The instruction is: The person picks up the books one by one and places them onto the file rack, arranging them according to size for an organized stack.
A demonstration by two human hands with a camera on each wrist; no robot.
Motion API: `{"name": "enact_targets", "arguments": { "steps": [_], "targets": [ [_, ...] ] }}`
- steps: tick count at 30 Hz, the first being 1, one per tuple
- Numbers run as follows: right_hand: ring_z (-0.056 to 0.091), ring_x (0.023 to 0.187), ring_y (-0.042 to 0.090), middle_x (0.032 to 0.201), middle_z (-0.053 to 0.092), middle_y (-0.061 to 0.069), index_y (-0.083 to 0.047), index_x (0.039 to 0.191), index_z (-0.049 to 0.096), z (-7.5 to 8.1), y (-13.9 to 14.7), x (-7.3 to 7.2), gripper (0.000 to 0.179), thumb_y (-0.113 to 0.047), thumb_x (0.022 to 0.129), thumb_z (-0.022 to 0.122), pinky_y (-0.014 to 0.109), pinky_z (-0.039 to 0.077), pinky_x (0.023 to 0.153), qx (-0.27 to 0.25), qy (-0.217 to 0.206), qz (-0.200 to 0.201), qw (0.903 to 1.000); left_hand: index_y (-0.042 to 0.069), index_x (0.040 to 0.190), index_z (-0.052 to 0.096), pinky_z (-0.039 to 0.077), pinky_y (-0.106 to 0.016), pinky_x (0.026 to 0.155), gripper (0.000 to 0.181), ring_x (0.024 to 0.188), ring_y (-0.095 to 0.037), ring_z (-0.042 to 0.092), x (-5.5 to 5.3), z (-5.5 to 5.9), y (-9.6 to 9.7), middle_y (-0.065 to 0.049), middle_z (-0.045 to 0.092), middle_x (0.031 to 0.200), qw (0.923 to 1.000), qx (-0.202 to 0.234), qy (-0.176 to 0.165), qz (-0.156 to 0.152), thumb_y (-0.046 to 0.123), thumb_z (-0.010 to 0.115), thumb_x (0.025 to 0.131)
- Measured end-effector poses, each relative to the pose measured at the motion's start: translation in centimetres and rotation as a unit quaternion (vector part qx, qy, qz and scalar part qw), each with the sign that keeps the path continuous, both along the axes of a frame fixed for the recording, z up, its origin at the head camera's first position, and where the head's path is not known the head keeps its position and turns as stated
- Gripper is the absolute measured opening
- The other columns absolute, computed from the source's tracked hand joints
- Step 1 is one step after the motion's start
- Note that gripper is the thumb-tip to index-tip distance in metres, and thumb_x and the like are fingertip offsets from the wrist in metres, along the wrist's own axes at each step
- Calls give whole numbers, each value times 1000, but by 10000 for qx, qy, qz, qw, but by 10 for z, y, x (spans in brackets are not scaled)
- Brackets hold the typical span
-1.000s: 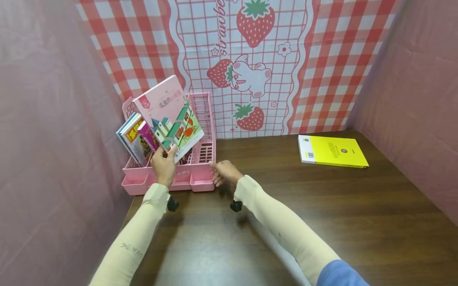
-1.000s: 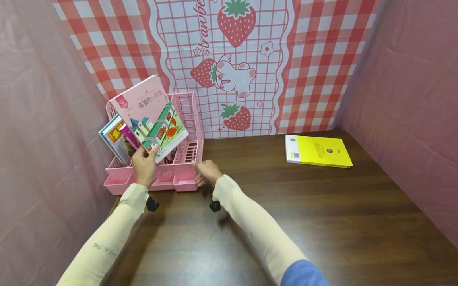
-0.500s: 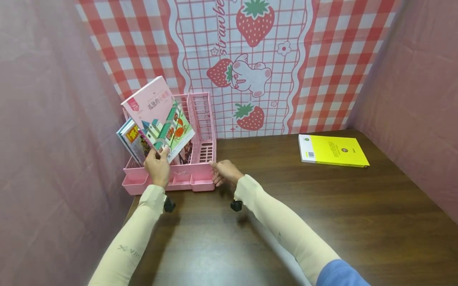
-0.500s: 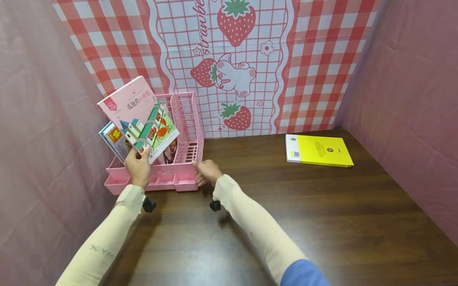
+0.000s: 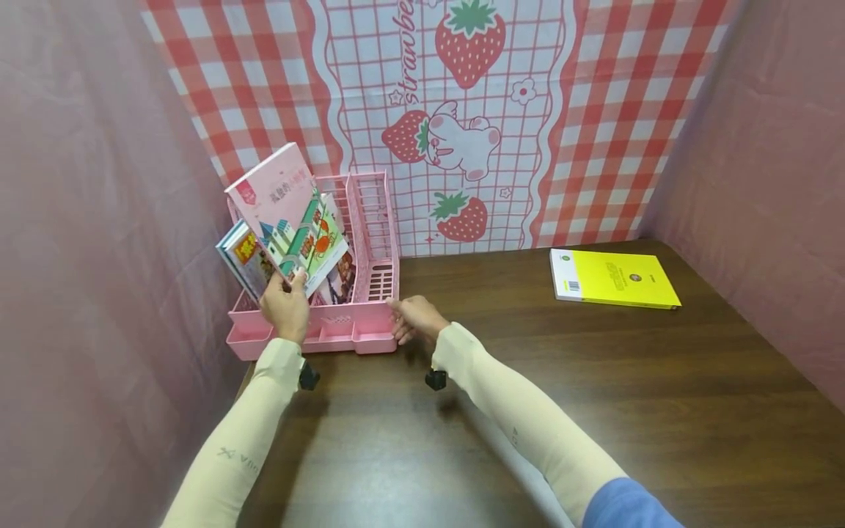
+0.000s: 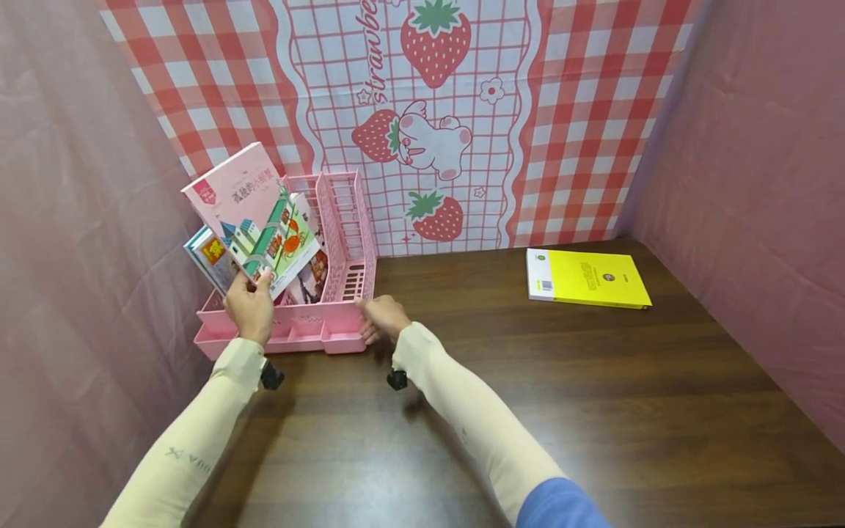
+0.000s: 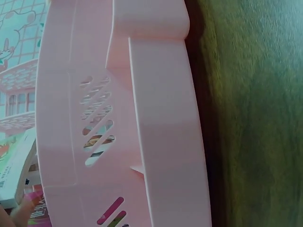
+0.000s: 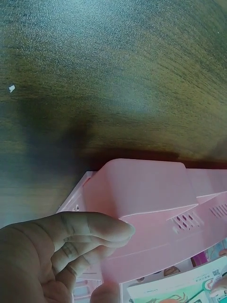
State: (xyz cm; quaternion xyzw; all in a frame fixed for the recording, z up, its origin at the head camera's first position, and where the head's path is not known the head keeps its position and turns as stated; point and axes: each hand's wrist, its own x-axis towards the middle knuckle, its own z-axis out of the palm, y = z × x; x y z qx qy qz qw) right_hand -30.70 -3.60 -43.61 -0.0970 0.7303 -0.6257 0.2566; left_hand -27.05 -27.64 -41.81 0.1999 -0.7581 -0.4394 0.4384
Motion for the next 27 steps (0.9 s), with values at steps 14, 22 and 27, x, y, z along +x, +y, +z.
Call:
{"name": "enact_targets", "arguments": {
  "steps": [14,22,27],
  "targets": [
    [60,50,16,67,63,12,19,111,63,2,2,0,52,-32,108,51,34,59,54,67,36,0,10000,5,106,75,42,-55,99,27,111,-47,59,-15,6,15,-24,71,113,9920,96,-1243,-185,29,72,96],
    [61,50,16,69,64,14,19,112,62,2,2,-1,50,-29,108,52,39,61,60,9,14,23,10000,1,98,72,48,-45,94,22,103,-43,65,-23,6,22,-24,72,98,9786,129,-1764,-1054,22,64,98],
    [62,52,16,68,64,14,18,111,63,1,2,0,49,-29,108,52,40,62,61,18,86,39,10000,0,96,75,55,-29,66,22,79,-34,76,-29,3,22,-23,74,91,9728,-7,-1910,-1311,15,59,99]
  ]
}}
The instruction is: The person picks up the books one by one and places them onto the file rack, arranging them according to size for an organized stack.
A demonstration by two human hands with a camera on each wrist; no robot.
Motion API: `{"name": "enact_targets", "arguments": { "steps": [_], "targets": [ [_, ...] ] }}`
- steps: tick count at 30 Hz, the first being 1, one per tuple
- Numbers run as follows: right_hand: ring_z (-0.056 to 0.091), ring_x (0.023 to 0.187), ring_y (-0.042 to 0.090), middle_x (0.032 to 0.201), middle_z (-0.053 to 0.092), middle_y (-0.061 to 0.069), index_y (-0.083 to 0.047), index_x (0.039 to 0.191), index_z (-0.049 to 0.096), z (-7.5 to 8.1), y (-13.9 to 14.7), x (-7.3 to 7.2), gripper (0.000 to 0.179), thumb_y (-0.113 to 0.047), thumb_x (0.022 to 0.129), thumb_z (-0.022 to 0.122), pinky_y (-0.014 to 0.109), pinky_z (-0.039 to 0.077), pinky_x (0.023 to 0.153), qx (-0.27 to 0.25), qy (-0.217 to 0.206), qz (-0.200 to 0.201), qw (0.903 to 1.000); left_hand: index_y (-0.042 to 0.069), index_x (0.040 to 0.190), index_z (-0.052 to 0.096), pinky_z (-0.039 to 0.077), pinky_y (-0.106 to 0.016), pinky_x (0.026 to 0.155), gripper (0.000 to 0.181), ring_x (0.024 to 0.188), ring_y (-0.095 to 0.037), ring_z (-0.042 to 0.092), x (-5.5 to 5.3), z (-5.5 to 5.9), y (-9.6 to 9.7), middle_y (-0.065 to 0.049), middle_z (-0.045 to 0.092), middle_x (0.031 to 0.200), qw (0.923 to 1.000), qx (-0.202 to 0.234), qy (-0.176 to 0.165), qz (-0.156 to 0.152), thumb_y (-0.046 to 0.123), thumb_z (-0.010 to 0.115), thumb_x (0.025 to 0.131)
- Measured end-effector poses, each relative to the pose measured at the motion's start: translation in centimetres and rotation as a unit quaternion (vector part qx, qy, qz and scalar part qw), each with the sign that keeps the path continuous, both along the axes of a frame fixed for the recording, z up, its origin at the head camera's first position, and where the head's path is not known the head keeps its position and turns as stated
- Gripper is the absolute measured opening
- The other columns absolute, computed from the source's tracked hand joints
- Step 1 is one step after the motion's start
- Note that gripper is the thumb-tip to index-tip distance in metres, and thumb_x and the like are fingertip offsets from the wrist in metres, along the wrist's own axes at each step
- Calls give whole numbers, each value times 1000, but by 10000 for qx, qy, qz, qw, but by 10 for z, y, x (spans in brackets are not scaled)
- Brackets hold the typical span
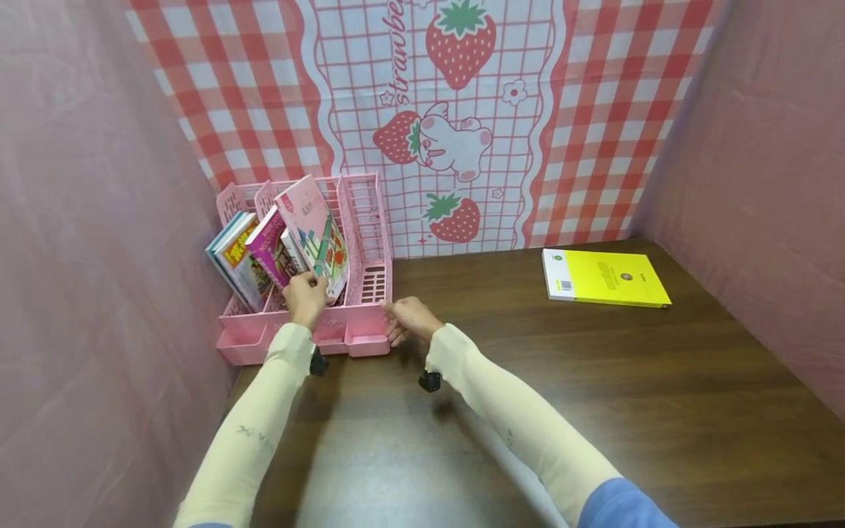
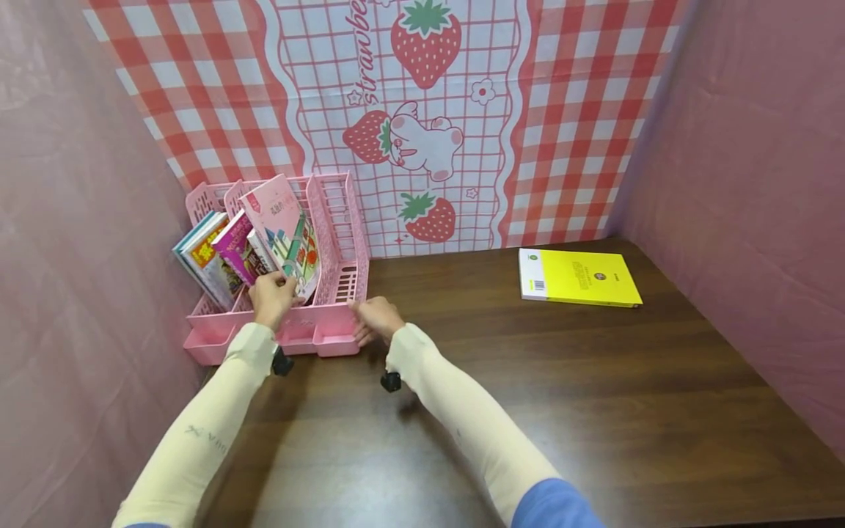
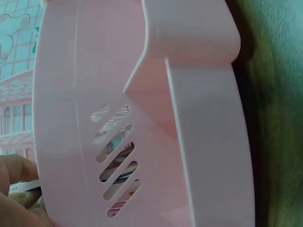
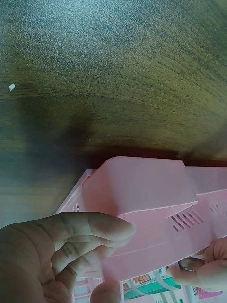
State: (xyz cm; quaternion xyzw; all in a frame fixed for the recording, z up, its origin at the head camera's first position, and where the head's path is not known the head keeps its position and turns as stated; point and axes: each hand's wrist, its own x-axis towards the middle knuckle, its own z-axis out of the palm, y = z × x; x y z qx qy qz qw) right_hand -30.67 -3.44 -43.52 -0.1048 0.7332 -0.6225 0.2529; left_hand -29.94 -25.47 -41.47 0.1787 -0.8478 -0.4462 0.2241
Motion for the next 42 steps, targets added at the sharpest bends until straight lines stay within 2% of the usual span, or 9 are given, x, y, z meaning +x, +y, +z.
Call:
{"name": "enact_targets", "arguments": {
  "steps": [3,8,13,17,23,27,34,38,42],
  "targets": [
    [63,52,17,68,65,14,17,110,64,-1,-1,0,49,-30,107,53,43,62,65,22,6,-42,10000,-2,97,76,58,-30,67,23,79,-33,76,-2,0,-1,-24,74,94,9999,-107,-88,-101,14,60,99],
    [63,52,16,68,65,13,17,109,64,-1,-2,-1,48,-30,107,54,47,62,70,52,-19,-70,10000,-5,101,75,55,-43,90,23,89,-36,76,-5,1,-3,-26,74,99,9979,-454,-394,-245,13,61,100],
    [62,51,16,67,64,12,17,109,63,-1,-1,-2,48,-30,107,53,41,62,62,19,-59,-93,9999,-5,104,76,56,-43,88,25,90,-35,75,-9,3,-5,-24,75,98,9935,-626,-854,-409,14,60,100],
    [61,50,16,67,63,12,18,109,63,-1,-2,-2,47,-28,107,53,38,61,59,-5,-54,-85,9999,-2,109,77,53,-46,93,25,98,-38,71,-10,4,-7,-23,75,100,9906,-828,-961,-505,17,63,100],
    [61,50,15,67,64,12,18,110,63,-1,-2,-2,48,-29,108,52,37,60,57,16,-53,-51,10000,0,87,79,50,-52,94,22,98,-45,68,-8,-1,-10,-23,75,92,9878,-1426,-566,-277,21,78,92],
    [60,50,15,67,64,12,18,110,64,0,-1,0,49,-30,108,52,35,59,54,45,-34,-70,10000,2,76,76,51,-52,93,22,84,-43,71,-6,-6,-12,-16,74,75,9906,-1358,-172,6,20,85,86],
    [60,50,15,68,64,12,18,112,64,-1,-1,-1,50,-31,108,52,33,58,53,45,-33,-100,9999,4,78,77,44,-52,102,22,93,-48,68,-2,-8,-10,-15,73,70,9940,-964,232,457,22,86,86],
    [60,51,15,69,64,13,18,113,63,-1,0,-1,51,-32,107,53,31,57,51,-6,-87,-104,9999,2,83,78,39,-53,104,23,99,-51,63,0,-9,-9,-17,73,74,9942,-787,484,551,24,83,89],
    [60,53,14,71,66,14,16,112,62,-4,5,-1,53,-36,107,56,30,57,52,13,-2,-41,10000,0,88,76,42,-52,99,24,92,-47,65,1,-11,-5,-19,75,84,9920,-637,969,492,23,82,90]
  ]
}}
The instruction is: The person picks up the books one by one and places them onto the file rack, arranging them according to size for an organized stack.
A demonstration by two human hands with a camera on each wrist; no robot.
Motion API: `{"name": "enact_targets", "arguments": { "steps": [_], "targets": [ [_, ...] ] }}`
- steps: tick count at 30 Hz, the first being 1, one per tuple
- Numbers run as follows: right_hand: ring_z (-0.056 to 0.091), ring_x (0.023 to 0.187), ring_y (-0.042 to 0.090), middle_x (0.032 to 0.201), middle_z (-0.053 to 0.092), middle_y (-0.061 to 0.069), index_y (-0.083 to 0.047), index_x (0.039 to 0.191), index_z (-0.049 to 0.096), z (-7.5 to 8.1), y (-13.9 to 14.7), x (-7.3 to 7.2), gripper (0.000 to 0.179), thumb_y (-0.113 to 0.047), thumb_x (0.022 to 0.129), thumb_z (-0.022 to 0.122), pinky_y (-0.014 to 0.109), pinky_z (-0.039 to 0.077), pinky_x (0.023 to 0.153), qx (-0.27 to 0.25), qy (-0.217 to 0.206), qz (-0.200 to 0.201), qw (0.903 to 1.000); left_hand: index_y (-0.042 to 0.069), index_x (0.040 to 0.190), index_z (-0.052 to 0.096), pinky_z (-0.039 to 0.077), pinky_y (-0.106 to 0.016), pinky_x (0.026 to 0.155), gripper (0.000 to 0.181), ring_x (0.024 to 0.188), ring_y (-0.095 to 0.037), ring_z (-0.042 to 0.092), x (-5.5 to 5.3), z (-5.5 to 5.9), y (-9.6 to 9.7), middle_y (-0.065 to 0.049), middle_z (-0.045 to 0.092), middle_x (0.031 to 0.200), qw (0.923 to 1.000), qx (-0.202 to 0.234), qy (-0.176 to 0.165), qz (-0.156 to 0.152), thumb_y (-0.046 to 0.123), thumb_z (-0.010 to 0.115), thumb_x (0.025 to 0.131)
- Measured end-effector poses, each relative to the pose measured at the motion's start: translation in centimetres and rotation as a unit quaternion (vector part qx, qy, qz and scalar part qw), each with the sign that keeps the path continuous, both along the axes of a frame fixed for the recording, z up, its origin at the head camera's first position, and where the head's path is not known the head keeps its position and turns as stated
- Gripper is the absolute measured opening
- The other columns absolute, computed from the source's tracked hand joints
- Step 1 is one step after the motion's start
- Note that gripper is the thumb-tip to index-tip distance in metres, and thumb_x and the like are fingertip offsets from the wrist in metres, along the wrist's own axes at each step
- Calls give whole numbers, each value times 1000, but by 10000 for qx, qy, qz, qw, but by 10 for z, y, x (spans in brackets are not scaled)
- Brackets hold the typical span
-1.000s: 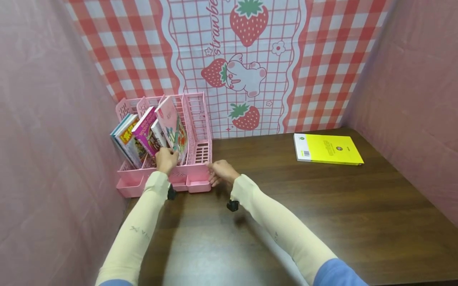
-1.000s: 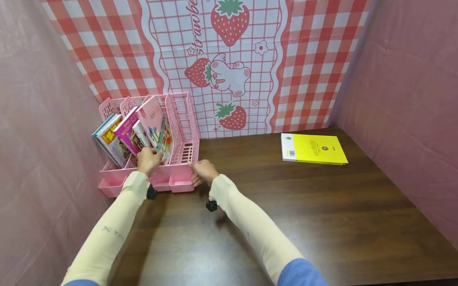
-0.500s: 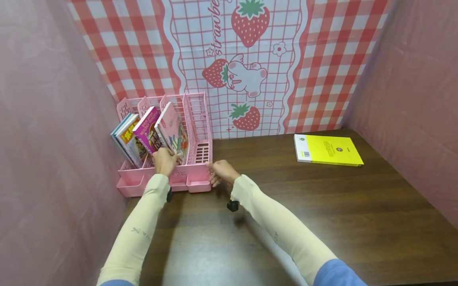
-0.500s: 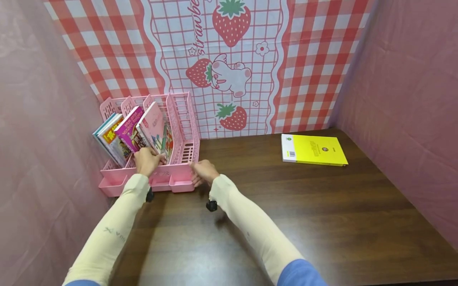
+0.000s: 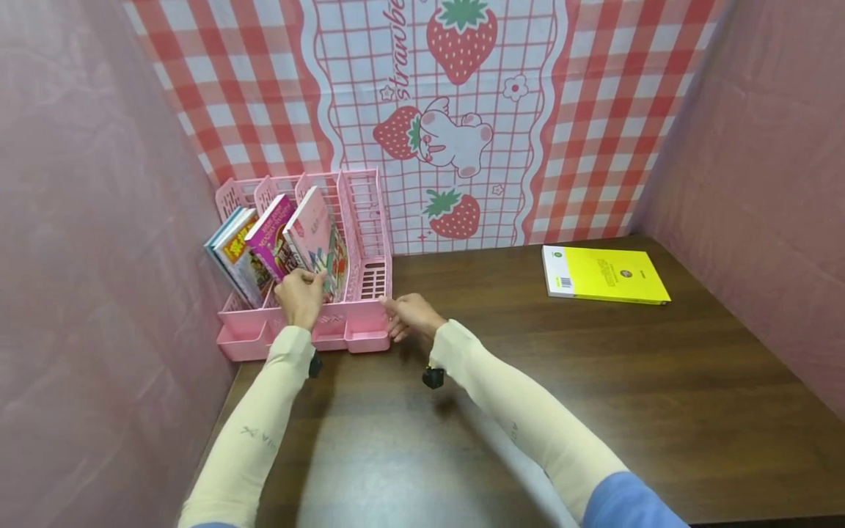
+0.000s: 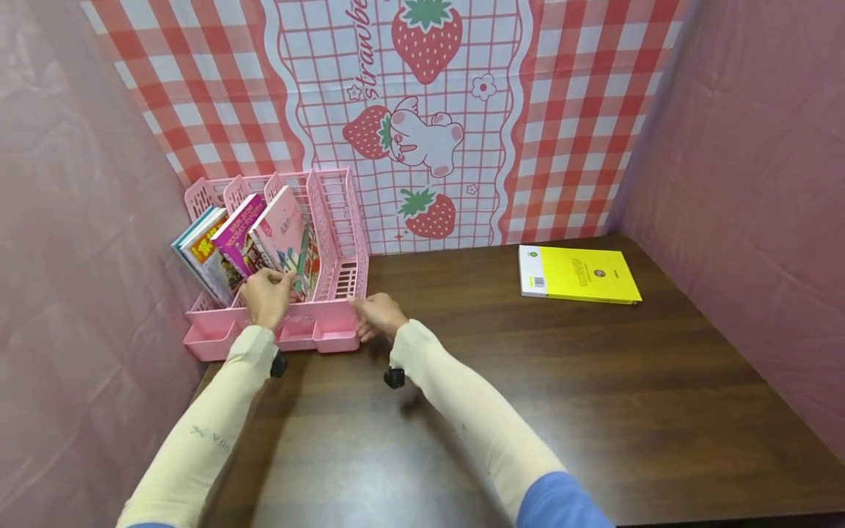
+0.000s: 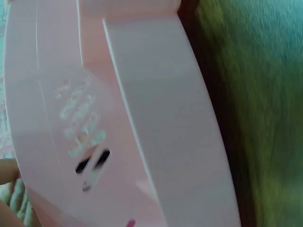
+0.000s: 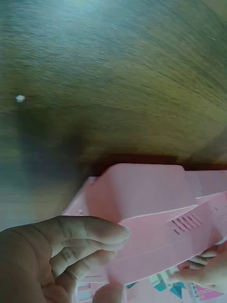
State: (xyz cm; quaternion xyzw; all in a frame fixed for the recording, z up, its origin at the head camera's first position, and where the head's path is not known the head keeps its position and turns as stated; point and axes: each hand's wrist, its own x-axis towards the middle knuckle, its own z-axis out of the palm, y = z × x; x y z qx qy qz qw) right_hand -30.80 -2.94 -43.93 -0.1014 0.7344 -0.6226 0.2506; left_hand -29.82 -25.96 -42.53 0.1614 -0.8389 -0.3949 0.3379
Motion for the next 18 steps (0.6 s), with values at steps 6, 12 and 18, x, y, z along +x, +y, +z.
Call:
{"name": "enact_targets", "arguments": {
  "steps": [6,12,18],
  "targets": [
    [59,54,13,72,66,12,18,114,61,-2,29,-8,57,-39,106,57,27,55,53,253,222,-1,9994,-4,93,74,58,-30,65,21,67,-32,72,-3,-1,24,-19,75,82,9930,18,728,-928,17,79,93],
    [57,55,11,74,68,10,15,113,61,1,75,-24,52,-36,107,56,26,52,53,607,258,-374,9971,-5,96,75,59,-29,58,17,69,-39,72,-6,1,61,-22,74,82,9676,507,800,-2341,11,78,93],
    [56,56,10,79,69,12,13,113,60,7,135,-36,49,-35,108,55,26,51,52,809,305,-884,9923,-3,100,75,61,-48,66,19,71,-43,73,-6,-4,88,-24,74,85,9400,806,393,-3292,15,75,96]
  ]
}}
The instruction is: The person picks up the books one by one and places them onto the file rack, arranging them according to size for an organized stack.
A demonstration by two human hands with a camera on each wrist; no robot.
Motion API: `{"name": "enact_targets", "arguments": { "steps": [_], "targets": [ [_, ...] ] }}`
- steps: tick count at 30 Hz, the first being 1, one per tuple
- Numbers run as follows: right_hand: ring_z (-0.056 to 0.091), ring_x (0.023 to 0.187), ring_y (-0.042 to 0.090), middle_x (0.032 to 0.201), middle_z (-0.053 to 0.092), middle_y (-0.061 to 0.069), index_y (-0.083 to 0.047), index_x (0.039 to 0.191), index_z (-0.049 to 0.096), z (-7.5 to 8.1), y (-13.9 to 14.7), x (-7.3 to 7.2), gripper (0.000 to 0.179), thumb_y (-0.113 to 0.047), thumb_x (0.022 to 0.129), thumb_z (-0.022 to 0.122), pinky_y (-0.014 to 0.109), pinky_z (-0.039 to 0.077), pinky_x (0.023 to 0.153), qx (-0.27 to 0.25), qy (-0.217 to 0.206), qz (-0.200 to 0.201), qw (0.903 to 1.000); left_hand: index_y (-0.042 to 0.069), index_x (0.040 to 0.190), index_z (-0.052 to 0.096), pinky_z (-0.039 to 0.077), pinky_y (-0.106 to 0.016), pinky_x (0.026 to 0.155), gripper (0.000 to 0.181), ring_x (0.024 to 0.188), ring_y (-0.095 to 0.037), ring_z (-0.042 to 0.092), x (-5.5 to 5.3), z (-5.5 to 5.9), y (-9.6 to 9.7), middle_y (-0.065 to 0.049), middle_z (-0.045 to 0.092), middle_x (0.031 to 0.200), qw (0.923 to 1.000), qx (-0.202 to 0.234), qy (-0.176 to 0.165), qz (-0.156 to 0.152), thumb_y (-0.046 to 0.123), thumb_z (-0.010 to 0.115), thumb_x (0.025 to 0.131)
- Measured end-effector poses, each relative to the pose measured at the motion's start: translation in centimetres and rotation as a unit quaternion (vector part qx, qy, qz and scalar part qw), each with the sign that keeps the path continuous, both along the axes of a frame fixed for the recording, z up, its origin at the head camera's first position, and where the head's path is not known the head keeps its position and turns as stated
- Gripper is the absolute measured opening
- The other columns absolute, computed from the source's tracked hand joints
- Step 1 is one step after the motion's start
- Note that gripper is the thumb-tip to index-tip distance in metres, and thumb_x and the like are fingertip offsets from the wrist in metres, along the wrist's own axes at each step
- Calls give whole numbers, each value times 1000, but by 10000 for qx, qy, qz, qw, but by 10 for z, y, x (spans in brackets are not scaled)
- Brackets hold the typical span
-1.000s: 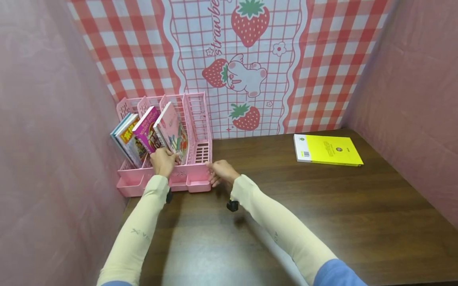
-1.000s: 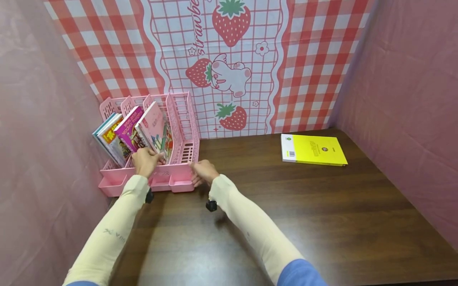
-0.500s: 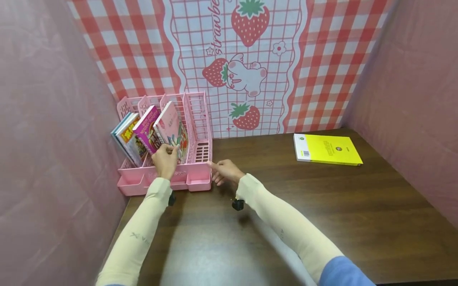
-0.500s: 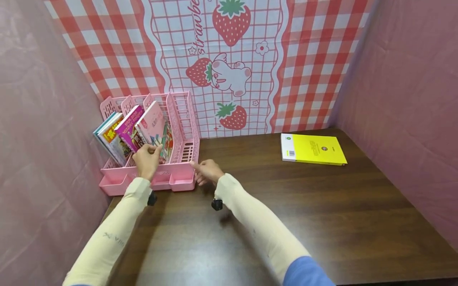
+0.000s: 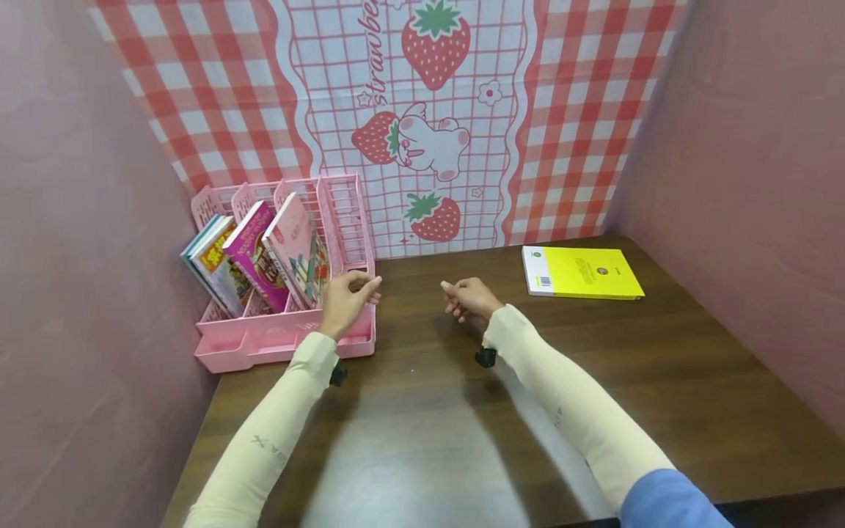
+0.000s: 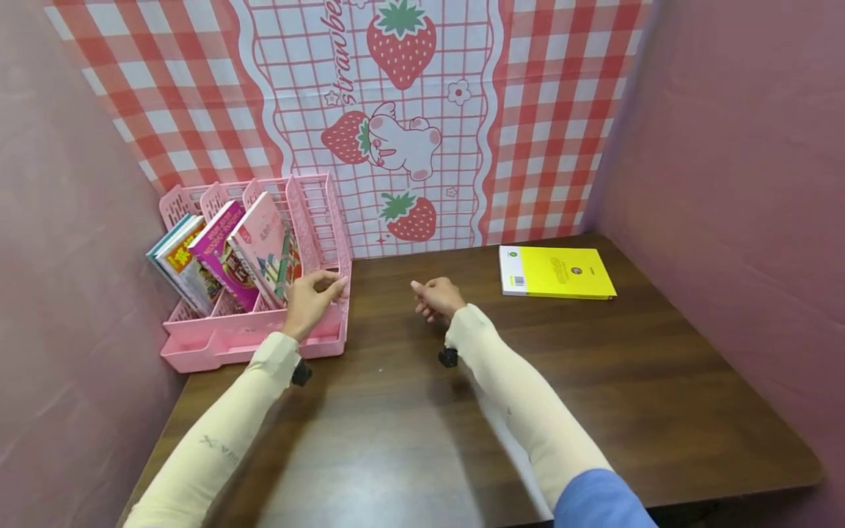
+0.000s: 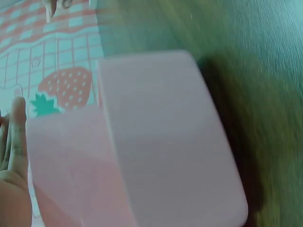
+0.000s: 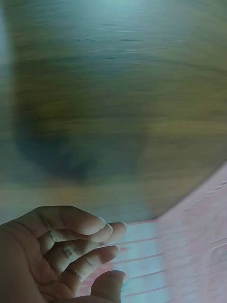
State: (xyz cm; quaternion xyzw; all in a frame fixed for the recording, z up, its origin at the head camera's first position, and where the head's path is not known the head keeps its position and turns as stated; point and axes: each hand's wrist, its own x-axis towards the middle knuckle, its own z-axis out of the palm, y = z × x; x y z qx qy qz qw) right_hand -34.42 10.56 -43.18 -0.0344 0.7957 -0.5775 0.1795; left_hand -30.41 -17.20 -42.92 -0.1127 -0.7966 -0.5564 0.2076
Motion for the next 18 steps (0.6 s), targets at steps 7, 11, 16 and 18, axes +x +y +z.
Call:
{"name": "enact_targets", "arguments": {
  "steps": [7,11,16,18],
  "targets": [
    [56,57,9,80,69,10,13,117,58,-1,75,-22,47,-33,109,52,23,51,52,526,22,-470,9975,2,97,75,57,-25,60,21,68,-36,73,3,-9,2,-17,76,82,9984,-533,-70,-190,22,76,96],
    [58,59,11,77,68,8,14,118,59,0,125,-28,45,-30,108,53,25,53,54,1139,319,-799,9898,2,95,75,56,-25,57,17,68,-39,73,3,-10,2,-13,76,82,9972,-719,-1,-225,19,76,95],
    [65,66,22,113,62,31,15,129,54,0,192,-25,51,-31,107,51,31,58,58,2301,841,-1052,9638,3,95,75,56,-25,58,16,68,-36,73,1,-9,2,-9,77,83,9945,-1003,-21,-297,19,76,95],
    [68,78,35,135,49,39,12,138,51,0,217,-22,54,-32,106,48,34,59,61,2854,1019,-1027,9474,4,95,75,56,-25,58,16,69,-35,74,0,-10,2,-8,77,84,9937,-1075,-49,-303,20,76,96]
  ]
}}
